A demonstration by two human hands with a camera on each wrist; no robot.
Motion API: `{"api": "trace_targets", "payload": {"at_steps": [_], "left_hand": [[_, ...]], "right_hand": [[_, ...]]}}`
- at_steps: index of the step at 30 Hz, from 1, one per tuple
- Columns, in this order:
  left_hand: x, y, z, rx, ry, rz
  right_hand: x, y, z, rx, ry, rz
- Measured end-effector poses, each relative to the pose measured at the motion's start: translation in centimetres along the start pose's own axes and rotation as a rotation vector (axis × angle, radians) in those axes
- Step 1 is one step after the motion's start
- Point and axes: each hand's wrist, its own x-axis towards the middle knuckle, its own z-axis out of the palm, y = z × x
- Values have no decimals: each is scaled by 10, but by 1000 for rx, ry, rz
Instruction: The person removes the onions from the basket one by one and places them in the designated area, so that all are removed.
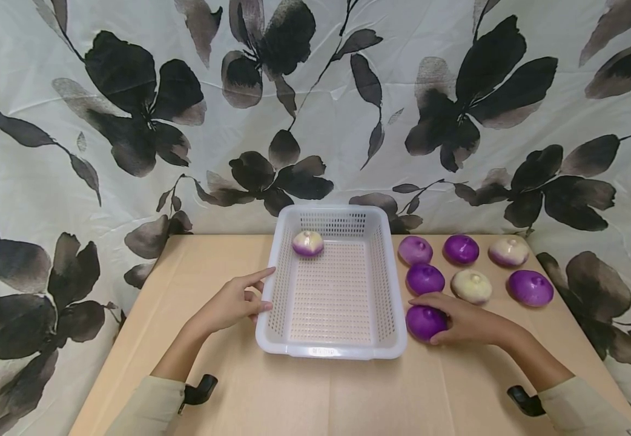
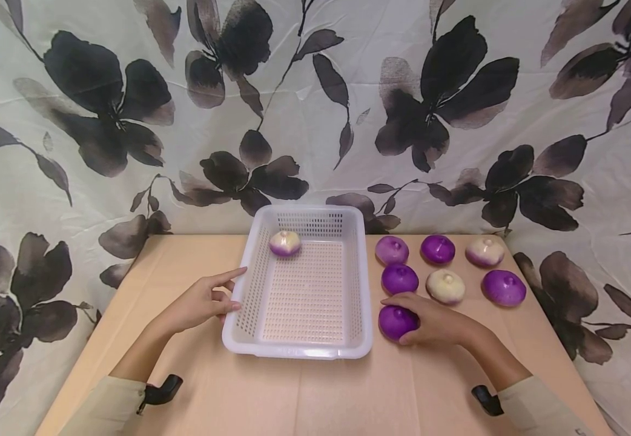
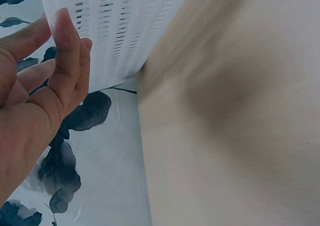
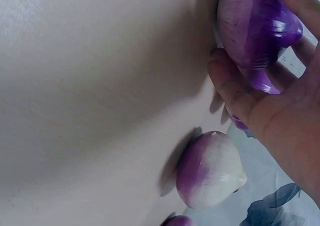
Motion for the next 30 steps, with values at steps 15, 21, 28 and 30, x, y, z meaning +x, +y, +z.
{"api": "trace_targets", "payload": {"at_steps": [15,21,28,30], "left_hand": [[0,-2,-1,-12,-11,12],[0,-3,-2,-15,-11,17],[0,-3,-1,-2,-11,12],[0,-3,-1,-1,-9,7]], "right_hand": [[-1,-8,-8,63,-42,29],[-2,-14,-20,93,-54,40],[3,-27,-48,28,-51,19],[8,-33,-55,13,-22,9]]}}
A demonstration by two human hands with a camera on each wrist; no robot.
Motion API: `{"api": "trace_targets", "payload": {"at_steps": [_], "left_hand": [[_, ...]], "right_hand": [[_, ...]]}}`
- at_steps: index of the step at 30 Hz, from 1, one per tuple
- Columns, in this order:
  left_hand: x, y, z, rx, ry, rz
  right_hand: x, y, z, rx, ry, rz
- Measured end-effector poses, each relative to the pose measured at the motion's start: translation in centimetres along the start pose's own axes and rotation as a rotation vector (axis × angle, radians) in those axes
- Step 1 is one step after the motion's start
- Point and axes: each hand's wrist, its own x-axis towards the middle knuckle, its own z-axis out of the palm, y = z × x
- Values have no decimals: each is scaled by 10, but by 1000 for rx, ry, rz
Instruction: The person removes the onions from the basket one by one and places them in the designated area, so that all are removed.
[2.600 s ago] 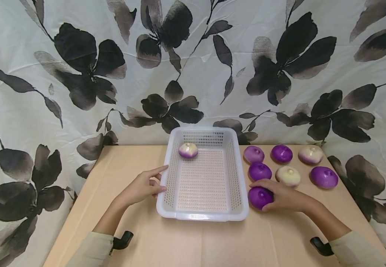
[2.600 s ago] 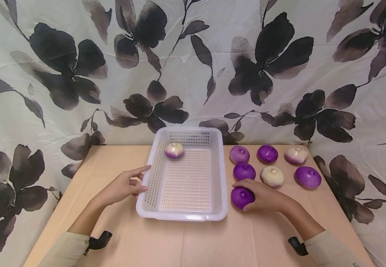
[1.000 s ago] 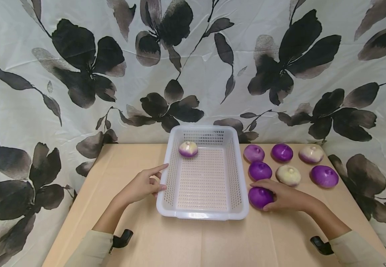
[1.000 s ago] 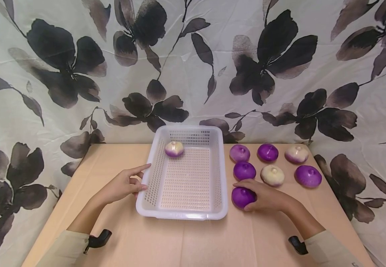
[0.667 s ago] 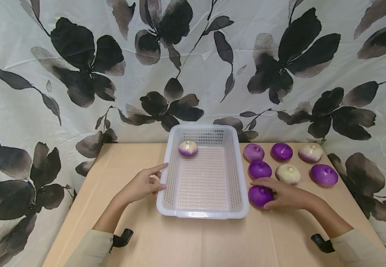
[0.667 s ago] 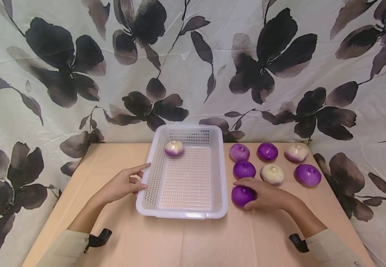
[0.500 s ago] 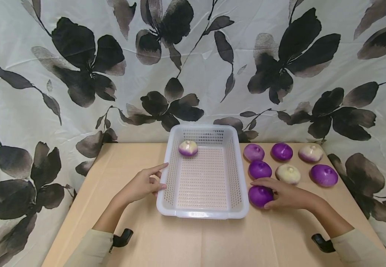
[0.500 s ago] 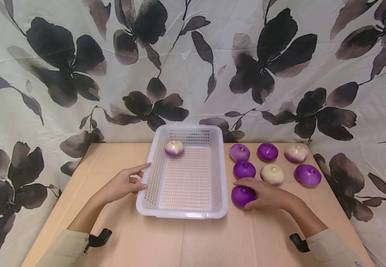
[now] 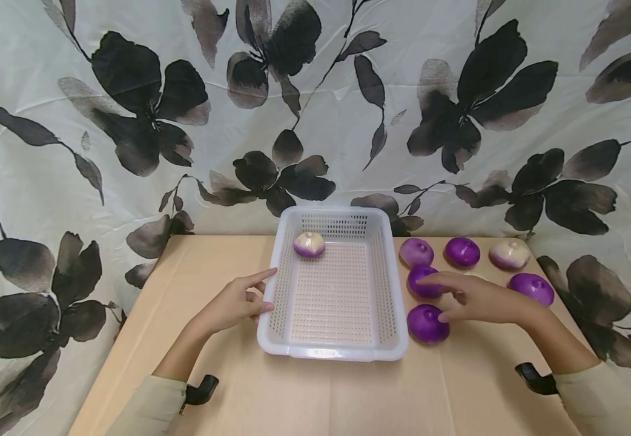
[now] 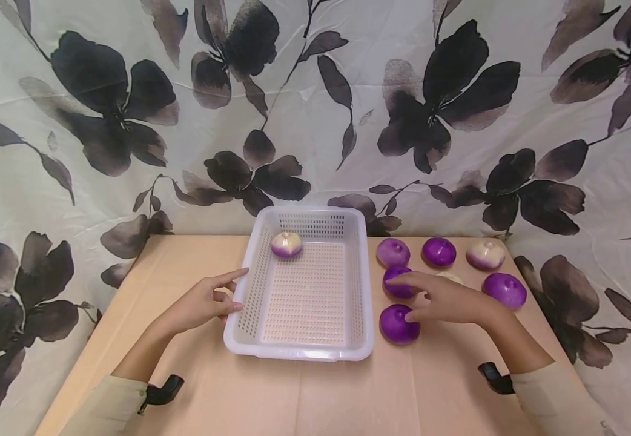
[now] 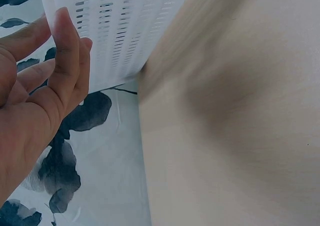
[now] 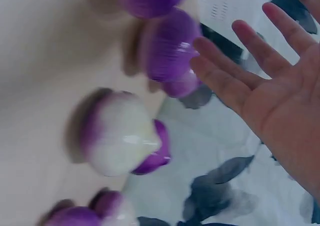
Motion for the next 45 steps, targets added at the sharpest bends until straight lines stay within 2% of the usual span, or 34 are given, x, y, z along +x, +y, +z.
{"api": "trace_targets", "payload": {"at_steps": [6,11,15,20,28,31,37,40,45], "left_hand": [[-1,1,-1,-5,4,-1],[-2,1,-3,-1,14,0],[-1,0,-3,-13,7,15],[0,-1,-2,-9,4,18],[1,-2,-1,-8,-7,39],[0,-1,-1,-8,-7,33],[0,0,0,-4,-3,36],[1,0,1,-5,-1,33],[1,-1,1,-5,6,21]], "right_hand": [[27,-20,-19,1,49,13],[66,-32,-28,60,14,-42],[95,-37,-33,105,-23,-24],[127,-42,-34,101,-64,-6],[169,-42,-27,104,-103,16],[184,-42,-24,63,-108,24],[210,-51,-14,1,-58,157],[223,-53,-5,44,-29,193],[242,-51,18,237,13,268]]}}
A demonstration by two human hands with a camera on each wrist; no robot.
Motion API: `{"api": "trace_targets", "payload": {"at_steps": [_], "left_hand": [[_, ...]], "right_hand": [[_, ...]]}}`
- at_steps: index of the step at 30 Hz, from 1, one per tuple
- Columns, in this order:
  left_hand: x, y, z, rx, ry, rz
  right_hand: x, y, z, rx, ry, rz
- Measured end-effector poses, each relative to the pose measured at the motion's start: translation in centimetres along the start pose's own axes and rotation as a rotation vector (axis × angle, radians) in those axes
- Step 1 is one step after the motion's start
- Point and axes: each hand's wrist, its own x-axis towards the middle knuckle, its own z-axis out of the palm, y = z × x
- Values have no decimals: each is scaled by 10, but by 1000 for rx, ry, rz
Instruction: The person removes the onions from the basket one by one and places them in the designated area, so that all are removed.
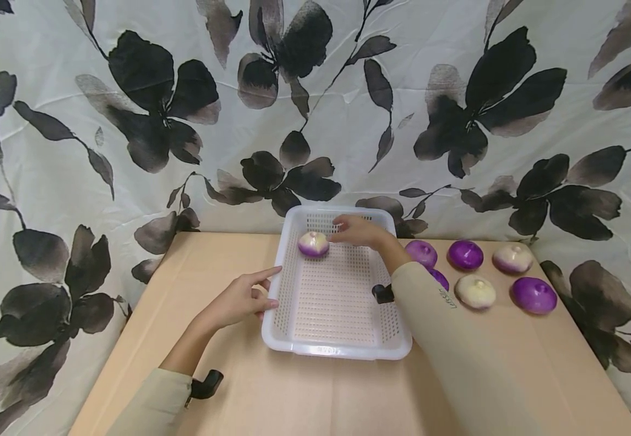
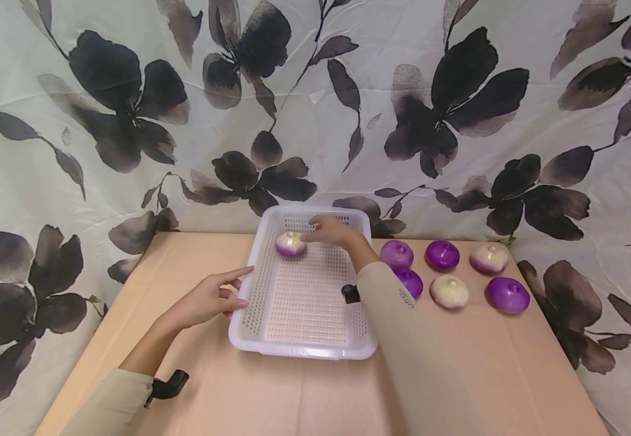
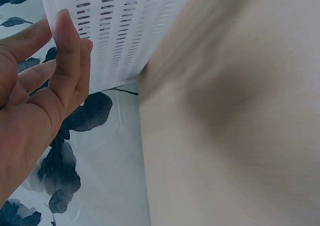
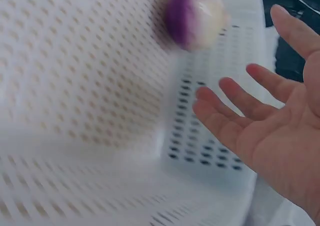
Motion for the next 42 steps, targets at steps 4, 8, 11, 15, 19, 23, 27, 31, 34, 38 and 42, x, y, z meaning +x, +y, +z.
{"api": "trace_targets", "payload": {"at_steps": [4,8,11,15,19,23,27,31,34,38,42], "left_hand": [[-1,1,0,-4,2,-1],[-5,0,0,-9,5,1],[-10,-3,1,-6,6,-15],[-14,-5,1,6,12,-30],[-16,-3,-1,3,10,-20],[-15,-2,-2,-7,-1,-11],[-12,-2,-1,0,-5,-7],[-10,-1,-1,3,-13,-7],[-9,1,-1,5,-17,-3],[-7,2,-1,8,-19,5],[-5,1,0,2,-23,6]], "right_hand": [[10,2,20,105,51,60],[20,4,42,121,132,95],[27,7,61,131,167,116],[37,11,81,156,217,112],[42,9,92,194,275,122],[42,6,98,222,308,153],[44,6,102,256,340,145],[46,7,105,270,367,133],[47,7,105,269,382,130],[45,6,101,283,389,138],[41,3,95,281,365,141]]}}
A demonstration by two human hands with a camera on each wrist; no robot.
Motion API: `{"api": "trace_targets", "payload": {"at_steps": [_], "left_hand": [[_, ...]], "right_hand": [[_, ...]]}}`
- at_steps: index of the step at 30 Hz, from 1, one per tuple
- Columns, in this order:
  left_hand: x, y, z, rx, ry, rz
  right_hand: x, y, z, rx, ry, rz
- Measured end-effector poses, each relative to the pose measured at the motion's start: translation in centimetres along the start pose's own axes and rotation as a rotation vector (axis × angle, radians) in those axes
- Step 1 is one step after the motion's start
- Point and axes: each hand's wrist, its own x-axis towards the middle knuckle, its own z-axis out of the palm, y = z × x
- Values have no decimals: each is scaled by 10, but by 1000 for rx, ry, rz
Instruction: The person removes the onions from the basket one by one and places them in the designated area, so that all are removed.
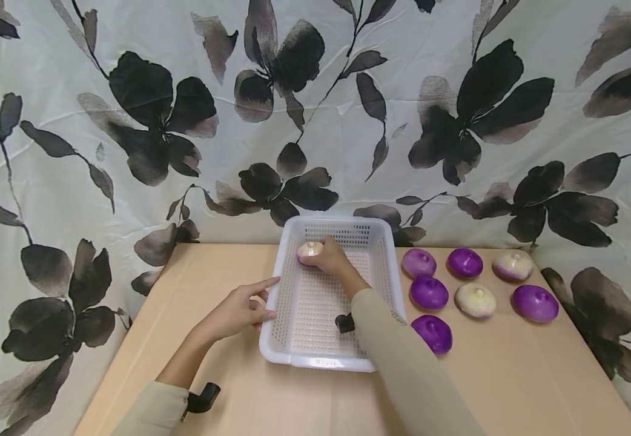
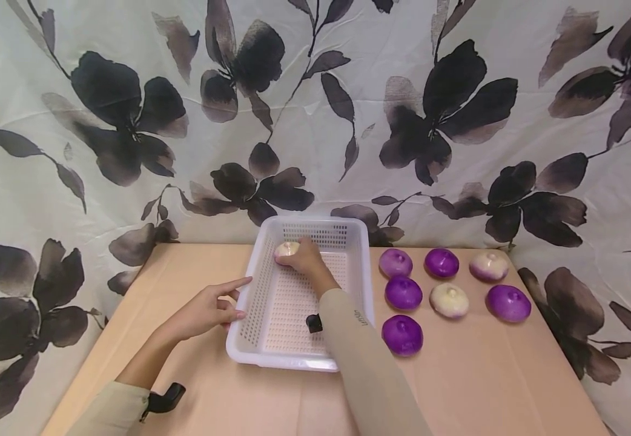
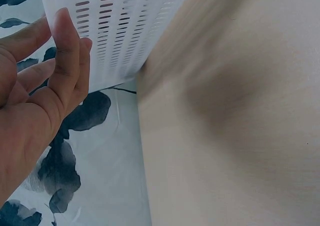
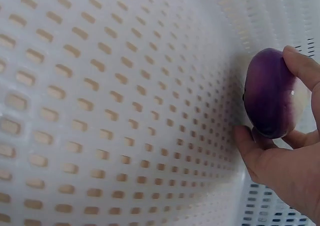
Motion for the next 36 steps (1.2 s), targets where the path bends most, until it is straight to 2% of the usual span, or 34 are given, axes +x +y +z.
{"api": "trace_targets", "payload": {"at_steps": [8,18,29,36], "left_hand": [[-1,0,1,5,4,-3],[-1,3,1,13,7,-4],[-1,5,0,10,8,-15],[0,5,1,4,2,-3]], "right_hand": [[-9,-13,-19,-34,-48,-19],[-11,-39,-56,-151,-97,-64],[-30,-74,-93,-258,-136,-201],[-45,-80,-124,-193,-176,-306]]}}
